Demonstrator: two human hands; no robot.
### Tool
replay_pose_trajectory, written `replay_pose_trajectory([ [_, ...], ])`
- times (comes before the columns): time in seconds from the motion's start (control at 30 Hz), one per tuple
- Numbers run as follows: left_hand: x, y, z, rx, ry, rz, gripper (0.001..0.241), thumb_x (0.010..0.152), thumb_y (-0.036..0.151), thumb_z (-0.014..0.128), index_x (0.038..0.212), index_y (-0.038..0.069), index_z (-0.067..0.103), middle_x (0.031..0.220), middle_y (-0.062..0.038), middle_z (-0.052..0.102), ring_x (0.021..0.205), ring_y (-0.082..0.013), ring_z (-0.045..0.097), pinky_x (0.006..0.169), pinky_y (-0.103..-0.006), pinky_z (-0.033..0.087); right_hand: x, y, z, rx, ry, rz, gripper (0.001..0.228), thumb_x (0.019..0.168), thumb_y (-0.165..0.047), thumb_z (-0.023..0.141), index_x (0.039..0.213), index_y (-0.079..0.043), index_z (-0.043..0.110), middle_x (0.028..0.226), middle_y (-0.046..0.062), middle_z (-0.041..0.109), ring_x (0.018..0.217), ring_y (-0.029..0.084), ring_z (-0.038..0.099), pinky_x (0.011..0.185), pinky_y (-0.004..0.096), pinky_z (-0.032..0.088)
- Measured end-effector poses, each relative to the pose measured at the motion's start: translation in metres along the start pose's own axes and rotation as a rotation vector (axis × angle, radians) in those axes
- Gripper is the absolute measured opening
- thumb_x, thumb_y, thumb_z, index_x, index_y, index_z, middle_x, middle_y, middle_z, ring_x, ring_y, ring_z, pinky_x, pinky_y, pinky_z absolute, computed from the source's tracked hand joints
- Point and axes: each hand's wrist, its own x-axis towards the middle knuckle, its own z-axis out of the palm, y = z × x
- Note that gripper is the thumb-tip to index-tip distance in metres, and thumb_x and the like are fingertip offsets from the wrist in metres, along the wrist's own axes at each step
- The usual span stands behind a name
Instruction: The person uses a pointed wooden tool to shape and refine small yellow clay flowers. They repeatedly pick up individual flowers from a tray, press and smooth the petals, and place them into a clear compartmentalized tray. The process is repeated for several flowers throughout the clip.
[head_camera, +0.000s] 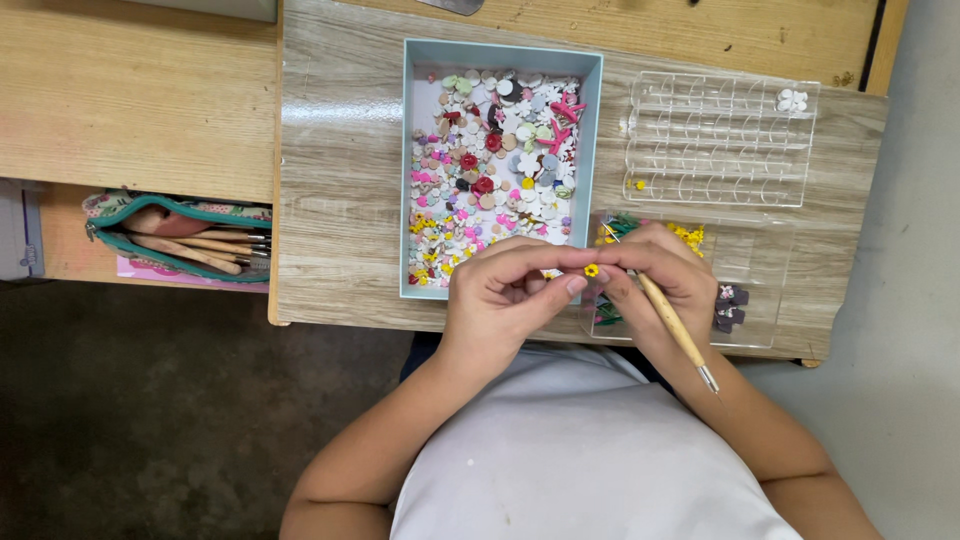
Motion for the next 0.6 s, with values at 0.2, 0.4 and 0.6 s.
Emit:
replay_pose_trajectory([
  [0.2, -0.0015, 0.0061, -0.0004, 0.037, 0.02, -0.011, 0.02, 0.086, 0.002, 0.081, 0.105, 0.005, 0.079, 0.086, -0.007, 0.074, 0.062, -0.0003, 0.05, 0.05, -0.0147, 0.052, -0.0018, 0.0038, 0.0025, 0.024, -0.005, -0.007, 0.006, 0.09, 0.001, 0.077, 0.095, 0.004, 0.077, 0.076, 0.016, 0.064, 0.069, 0.025, 0.062, 0.071, 0.037, 0.051],
  [0.4, -0.002, 0.0065, -0.0007, 0.045, 0.019, -0.023, 0.02, 0.086, 0.003, 0.082, 0.105, 0.005, 0.079, 0.086, -0.008, 0.074, 0.062, -0.001, 0.05, 0.05, -0.0152, 0.052, -0.0007, 0.0011, 0.0029, 0.021, -0.006, -0.009, 0.007, 0.09, 0.0, 0.078, 0.096, 0.003, 0.077, 0.075, 0.014, 0.063, 0.068, 0.023, 0.06, 0.071, 0.036, 0.05],
  [0.6, -0.0024, 0.0033, 0.001, 0.028, -0.001, -0.018, 0.022, 0.085, 0.004, 0.083, 0.106, 0.005, 0.078, 0.089, -0.008, 0.07, 0.062, -0.0015, 0.053, 0.051, -0.0155, 0.053, 0.0009, 0.0021, 0.0022, 0.028, -0.011, -0.007, 0.009, 0.088, -0.003, 0.08, 0.095, 0.003, 0.078, 0.075, 0.013, 0.063, 0.067, 0.021, 0.06, 0.064, 0.034, 0.05],
])
